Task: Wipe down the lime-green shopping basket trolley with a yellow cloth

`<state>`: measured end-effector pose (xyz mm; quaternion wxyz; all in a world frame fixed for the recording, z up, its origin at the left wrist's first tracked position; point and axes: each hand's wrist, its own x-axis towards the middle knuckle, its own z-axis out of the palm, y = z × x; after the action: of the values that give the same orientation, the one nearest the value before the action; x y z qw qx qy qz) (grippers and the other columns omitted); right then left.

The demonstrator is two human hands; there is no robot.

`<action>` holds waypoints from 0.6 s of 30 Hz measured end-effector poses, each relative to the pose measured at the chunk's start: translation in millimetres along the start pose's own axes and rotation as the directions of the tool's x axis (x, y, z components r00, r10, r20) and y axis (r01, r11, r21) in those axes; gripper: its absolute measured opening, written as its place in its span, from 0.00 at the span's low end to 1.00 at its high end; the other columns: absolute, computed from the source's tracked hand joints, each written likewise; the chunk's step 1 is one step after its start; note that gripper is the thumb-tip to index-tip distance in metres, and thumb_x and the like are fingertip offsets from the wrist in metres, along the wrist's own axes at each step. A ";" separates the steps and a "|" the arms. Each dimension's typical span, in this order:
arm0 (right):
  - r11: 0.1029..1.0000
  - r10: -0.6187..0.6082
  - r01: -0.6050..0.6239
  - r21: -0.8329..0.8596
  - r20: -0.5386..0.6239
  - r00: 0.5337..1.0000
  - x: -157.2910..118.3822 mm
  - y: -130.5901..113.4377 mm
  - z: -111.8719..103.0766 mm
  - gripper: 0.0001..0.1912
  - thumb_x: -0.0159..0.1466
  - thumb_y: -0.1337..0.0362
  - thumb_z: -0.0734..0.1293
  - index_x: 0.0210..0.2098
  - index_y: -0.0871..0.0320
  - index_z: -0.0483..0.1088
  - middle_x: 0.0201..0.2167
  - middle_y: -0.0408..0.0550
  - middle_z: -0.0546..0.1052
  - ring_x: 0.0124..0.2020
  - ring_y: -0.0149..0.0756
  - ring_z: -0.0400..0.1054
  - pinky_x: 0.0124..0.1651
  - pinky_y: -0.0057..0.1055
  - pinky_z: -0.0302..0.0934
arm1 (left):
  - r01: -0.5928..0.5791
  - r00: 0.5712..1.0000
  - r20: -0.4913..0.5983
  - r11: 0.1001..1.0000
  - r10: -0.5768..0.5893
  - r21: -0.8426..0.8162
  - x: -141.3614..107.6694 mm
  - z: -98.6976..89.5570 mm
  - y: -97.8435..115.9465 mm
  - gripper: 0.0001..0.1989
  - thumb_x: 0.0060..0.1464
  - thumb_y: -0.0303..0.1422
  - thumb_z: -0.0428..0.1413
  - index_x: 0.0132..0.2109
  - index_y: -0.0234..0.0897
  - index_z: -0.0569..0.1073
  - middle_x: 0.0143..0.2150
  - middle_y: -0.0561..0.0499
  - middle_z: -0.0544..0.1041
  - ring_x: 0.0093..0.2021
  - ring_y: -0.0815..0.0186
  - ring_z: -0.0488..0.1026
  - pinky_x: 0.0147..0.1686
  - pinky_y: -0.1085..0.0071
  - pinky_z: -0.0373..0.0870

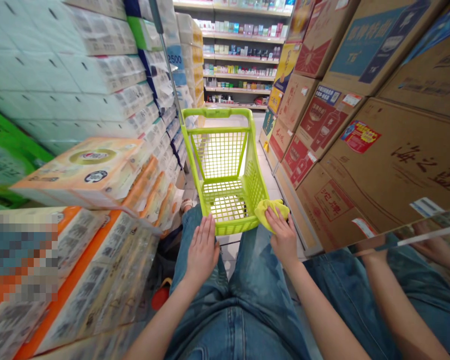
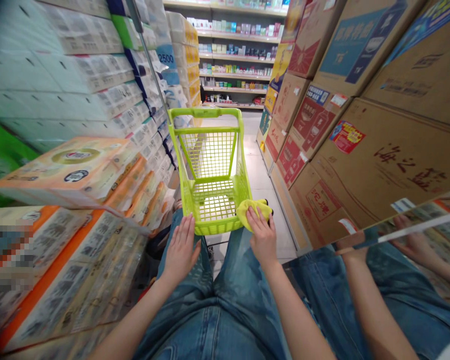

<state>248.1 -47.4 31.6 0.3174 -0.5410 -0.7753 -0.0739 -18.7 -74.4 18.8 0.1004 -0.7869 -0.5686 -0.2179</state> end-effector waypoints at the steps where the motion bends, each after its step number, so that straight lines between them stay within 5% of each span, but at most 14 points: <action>1: 1.000 0.023 -0.023 -0.007 -0.011 1.000 0.0 2.6 -0.1 0.40 0.57 0.80 0.54 0.68 0.54 0.56 0.64 0.49 0.68 0.69 0.40 0.53 0.71 0.51 0.41 | 0.001 1.000 -0.005 1.000 -0.001 -0.003 0.0 0.8 0.5 0.40 0.60 0.26 0.49 0.73 0.28 0.37 0.73 0.38 0.52 0.74 0.55 0.44 0.68 0.55 0.54; 6: 0.995 0.094 -0.094 0.016 -0.006 0.996 0.5 -43.7 16.3 0.41 0.55 0.81 0.54 0.68 0.59 0.56 0.66 0.50 0.65 0.71 0.41 0.49 0.71 0.49 0.44 | 0.001 1.000 -0.031 1.000 -0.002 -0.020 -0.4 3.9 2.4 0.39 0.60 0.28 0.49 0.73 0.28 0.38 0.73 0.38 0.51 0.74 0.54 0.43 0.67 0.54 0.55; 12: 0.992 -0.039 0.029 0.122 0.080 0.996 11.0 -123.4 41.4 0.35 0.60 0.78 0.57 0.66 0.60 0.59 0.66 0.48 0.65 0.71 0.39 0.49 0.72 0.44 0.41 | 0.009 0.999 -0.035 1.000 -0.010 -0.007 -0.4 3.2 1.4 0.38 0.61 0.29 0.49 0.72 0.27 0.41 0.73 0.36 0.52 0.73 0.53 0.45 0.67 0.53 0.55; 15: 0.988 -0.083 0.070 0.138 0.093 0.992 13.2 -123.9 41.9 0.33 0.62 0.77 0.57 0.66 0.60 0.60 0.66 0.48 0.65 0.71 0.38 0.49 0.72 0.43 0.39 | -0.001 1.000 -0.025 1.000 0.001 0.010 -0.9 1.1 -1.2 0.37 0.61 0.29 0.48 0.72 0.27 0.42 0.72 0.36 0.53 0.73 0.53 0.47 0.67 0.54 0.55; 18: 0.982 -0.147 0.132 0.134 0.113 0.983 9.4 -97.9 31.6 0.33 0.62 0.77 0.56 0.66 0.58 0.59 0.66 0.47 0.66 0.71 0.36 0.50 0.73 0.44 0.35 | -0.005 1.000 -0.030 1.000 0.006 0.019 -1.4 0.1 -2.3 0.37 0.61 0.27 0.47 0.72 0.28 0.40 0.72 0.37 0.54 0.73 0.54 0.48 0.67 0.55 0.56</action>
<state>146.3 -65.0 34.5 0.2969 -0.4676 -0.8325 -0.0139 -21.1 -74.9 17.9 0.1171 -0.7840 -0.5670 -0.2240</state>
